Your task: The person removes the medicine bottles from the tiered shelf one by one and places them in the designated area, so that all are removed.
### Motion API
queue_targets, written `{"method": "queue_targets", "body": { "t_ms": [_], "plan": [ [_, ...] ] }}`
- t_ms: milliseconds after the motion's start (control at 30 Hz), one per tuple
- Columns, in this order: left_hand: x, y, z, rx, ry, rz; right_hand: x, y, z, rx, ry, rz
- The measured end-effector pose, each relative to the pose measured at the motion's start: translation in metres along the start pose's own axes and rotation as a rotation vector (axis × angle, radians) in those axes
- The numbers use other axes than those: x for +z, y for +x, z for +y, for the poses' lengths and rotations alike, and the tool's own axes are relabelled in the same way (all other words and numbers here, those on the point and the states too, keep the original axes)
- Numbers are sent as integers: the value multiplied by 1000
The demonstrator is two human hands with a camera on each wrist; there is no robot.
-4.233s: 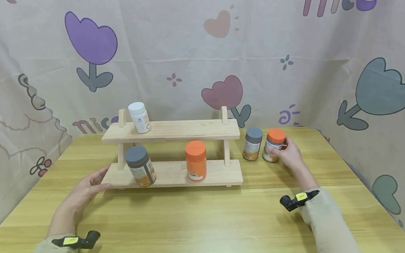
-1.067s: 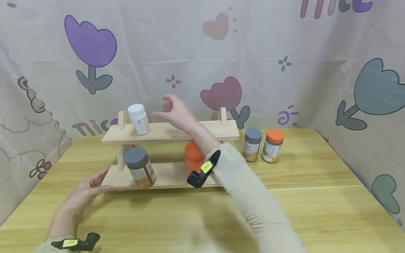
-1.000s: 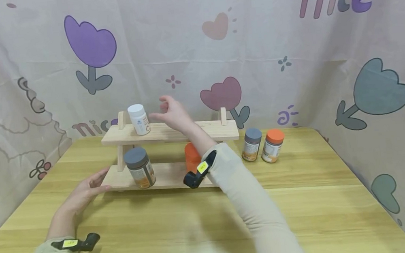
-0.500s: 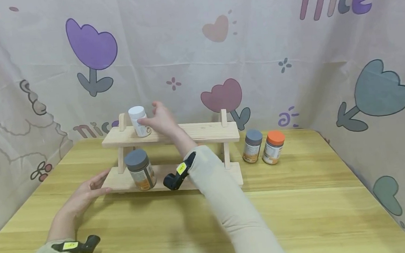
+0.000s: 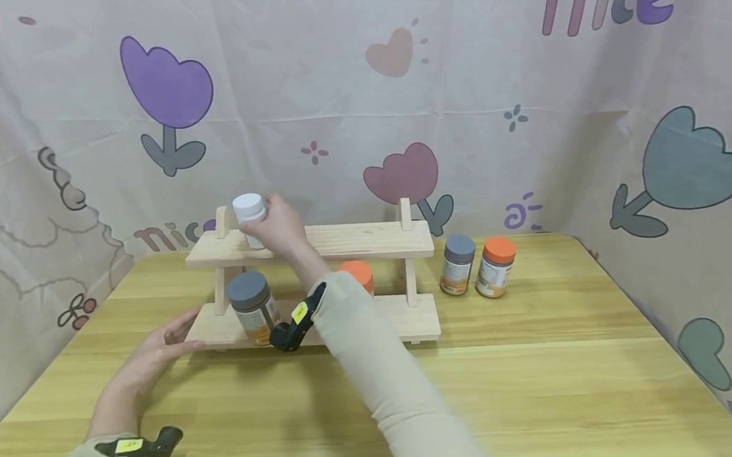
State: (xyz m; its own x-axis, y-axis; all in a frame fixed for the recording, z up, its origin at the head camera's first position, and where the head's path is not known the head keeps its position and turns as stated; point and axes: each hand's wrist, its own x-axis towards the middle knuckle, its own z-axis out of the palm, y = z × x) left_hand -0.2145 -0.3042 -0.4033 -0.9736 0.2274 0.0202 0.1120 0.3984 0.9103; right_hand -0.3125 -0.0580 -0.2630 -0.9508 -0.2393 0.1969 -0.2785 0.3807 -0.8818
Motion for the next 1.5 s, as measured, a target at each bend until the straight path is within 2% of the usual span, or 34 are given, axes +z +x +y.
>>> {"method": "queue_targets", "body": {
  "t_ms": [133, 367, 667, 900, 1267, 1500],
  "plan": [
    [1, 1, 0, 4, -8, 0, 5, -1, 4, -24, -2, 11],
    [0, 2, 1, 1, -20, -2, 7, 0, 8, -59, -109, 51],
    [0, 1, 2, -3, -31, -4, 5, -2, 8, -12, -148, 54],
    [1, 1, 1, -1, -34, -4, -7, -4, 4, -15, -165, 35],
    [0, -1, 3, -2, -43, -4, -32, -6, 2, -51, -131, 8],
    [0, 1, 1, 3, -39, -13, -51, -8, 4, -29, -157, -23]
  ]
}}
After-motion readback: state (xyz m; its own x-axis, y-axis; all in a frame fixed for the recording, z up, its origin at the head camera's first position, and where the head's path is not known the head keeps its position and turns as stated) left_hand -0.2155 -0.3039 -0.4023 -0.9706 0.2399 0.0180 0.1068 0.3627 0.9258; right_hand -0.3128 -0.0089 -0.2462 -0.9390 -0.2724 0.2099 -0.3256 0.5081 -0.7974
